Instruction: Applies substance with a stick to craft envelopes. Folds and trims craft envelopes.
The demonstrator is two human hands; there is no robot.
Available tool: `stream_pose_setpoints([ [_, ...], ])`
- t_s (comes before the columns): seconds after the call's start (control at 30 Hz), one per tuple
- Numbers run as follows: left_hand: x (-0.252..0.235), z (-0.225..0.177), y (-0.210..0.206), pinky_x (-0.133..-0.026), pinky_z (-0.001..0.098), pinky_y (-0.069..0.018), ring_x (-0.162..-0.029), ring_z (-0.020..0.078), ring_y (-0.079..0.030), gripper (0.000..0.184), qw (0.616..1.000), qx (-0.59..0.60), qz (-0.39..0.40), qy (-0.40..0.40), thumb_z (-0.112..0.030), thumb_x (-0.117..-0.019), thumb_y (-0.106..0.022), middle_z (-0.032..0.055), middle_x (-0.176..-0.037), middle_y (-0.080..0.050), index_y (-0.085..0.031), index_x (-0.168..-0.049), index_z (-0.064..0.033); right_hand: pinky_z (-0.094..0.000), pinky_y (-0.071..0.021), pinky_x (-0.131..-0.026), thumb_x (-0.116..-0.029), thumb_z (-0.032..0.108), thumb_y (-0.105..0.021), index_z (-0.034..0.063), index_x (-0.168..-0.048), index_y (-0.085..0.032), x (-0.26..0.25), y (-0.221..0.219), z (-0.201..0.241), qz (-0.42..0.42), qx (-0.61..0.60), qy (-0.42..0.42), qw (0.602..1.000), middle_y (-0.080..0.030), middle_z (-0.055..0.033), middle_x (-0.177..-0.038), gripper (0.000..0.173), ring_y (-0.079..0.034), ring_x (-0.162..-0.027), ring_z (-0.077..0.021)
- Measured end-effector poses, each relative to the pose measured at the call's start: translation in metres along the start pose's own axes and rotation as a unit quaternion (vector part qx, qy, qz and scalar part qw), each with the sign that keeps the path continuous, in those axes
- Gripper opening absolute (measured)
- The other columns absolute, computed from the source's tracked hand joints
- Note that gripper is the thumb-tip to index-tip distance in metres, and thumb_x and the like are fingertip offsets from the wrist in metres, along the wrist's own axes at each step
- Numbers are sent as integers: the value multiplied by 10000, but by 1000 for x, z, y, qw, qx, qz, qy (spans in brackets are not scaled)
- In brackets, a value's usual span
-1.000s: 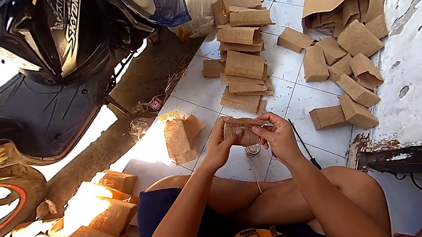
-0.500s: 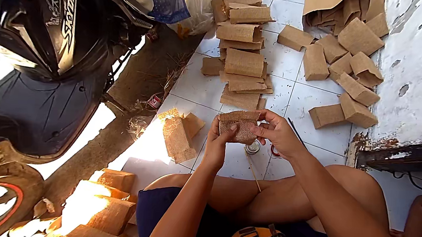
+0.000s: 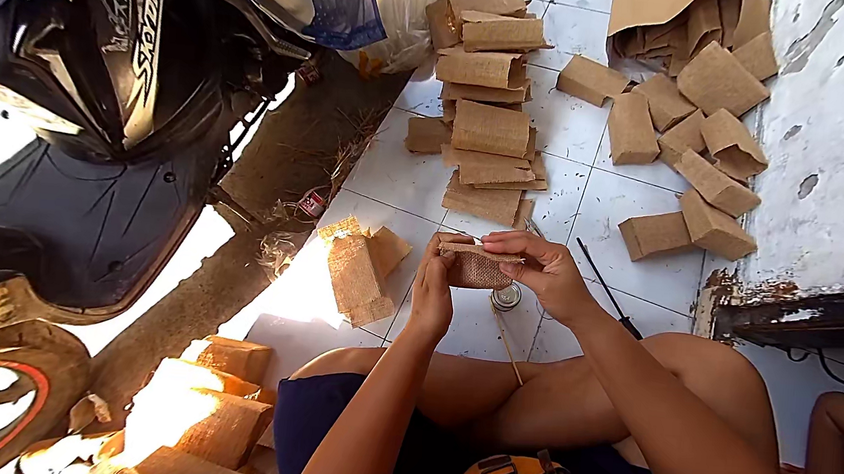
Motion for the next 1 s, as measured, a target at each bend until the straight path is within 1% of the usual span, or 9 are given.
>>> stream_pose_setpoints([
  [0.13,0,1,2,-911,318,-528,-1039,70,-621,479,1000,6,-4,-7,-234,-1039,-161,-32,-1142,-643,-610,-1192,-168,-364,-489,-1105,-795,94,-838,-13,-1217,-664,-1,-5,-5,60,53,61,995,-620,-143,-1380,468,-562,-1332,-194],
  [0.27,0,1,2,-932,316,-522,-1055,70,-622,514,999,30,1,15,-289,-1067,-130,-34,-1161,-647,-605,-1232,-184,-356,-497,-1094,-793,2,-792,-32,-1135,-708,-2,-5,-4,46,97,104,989,-651,-174,-1334,354,-601,-1291,-211],
  [0.37,-4,-4,3,-966,330,-513,-1120,92,-612,553,996,46,72,18,-278,-1045,-122,-15,-1269,-627,-551,-1382,-185,-349,-521,-1069,-801,13,-793,-14,-1129,-713,-1,2,0,35,74,91,992,-653,-157,-1339,339,-610,-1280,-202],
  [0.43,-7,-10,8,-1008,361,-485,-1222,132,-569,568,989,30,143,-6,-371,-1020,-303,12,-1424,-555,-391,-1556,-206,-338,-536,-1047,-813,17,-785,0,-1139,-706,-1,8,2,27,43,72,996,-643,-135,-1357,336,-612,-1272,-186],
  [0.5,-8,-21,13,-1075,370,-441,-1369,144,-466,828,982,-43,182,-35,-490,-931,-585,0,-1584,-409,-232,-1627,-216,-321,-544,-1031,-825,13,-771,7,-1150,-704,-1,13,6,23,16,52,998,-641,-115,-1366,333,-617,-1260,-169],
  [0.53,-9,-27,16,-1128,377,-409,-1426,162,-417,885,978,-67,187,-61,-485,-907,-685,21,-1614,-371,-268,-1617,-161,-315,-544,-1026,-831,9,-763,10,-1152,-702,-1,14,7,25,8,45,999,-637,-111,-1372,327,-618,-1257,-164],
  [0.6,-10,-33,19,-1130,382,-435,-1380,186,-489,608,978,-60,162,-115,-279,-886,-782,67,-1506,-510,-560,-1404,-53,-301,-555,-994,-834,3,-759,20,-1138,-709,-1,15,9,28,-2,40,999,-640,-105,-1368,308,-633,-1226,-154],
  [0.67,-9,-35,21,-1081,355,-486,-1307,176,-556,360,977,-59,152,-139,-183,-874,-790,63,-1402,-592,-676,-1193,-61,-293,-563,-978,-840,5,-755,29,-1119,-718,-1,14,9,33,-4,38,999,-637,-99,-1368,282,-640,-1207,-145],
  [1.0,-5,-49,18,-1086,335,-489,-1319,196,-567,268,955,-170,128,-209,-205,-985,-662,161,-1461,-546,-705,-1136,12,-299,-577,-968,-855,68,-772,24,-1086,-688,1,8,21,6,21,75,997,-668,-103,-1295,250,-653,-1191,-148],
])
Point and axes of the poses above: each hand's wrist, its own x-axis away from the middle knuckle, its own y-axis out of the back of the hand, z = x × y, the point moved 4 cm from there along -x, towards the middle knuckle
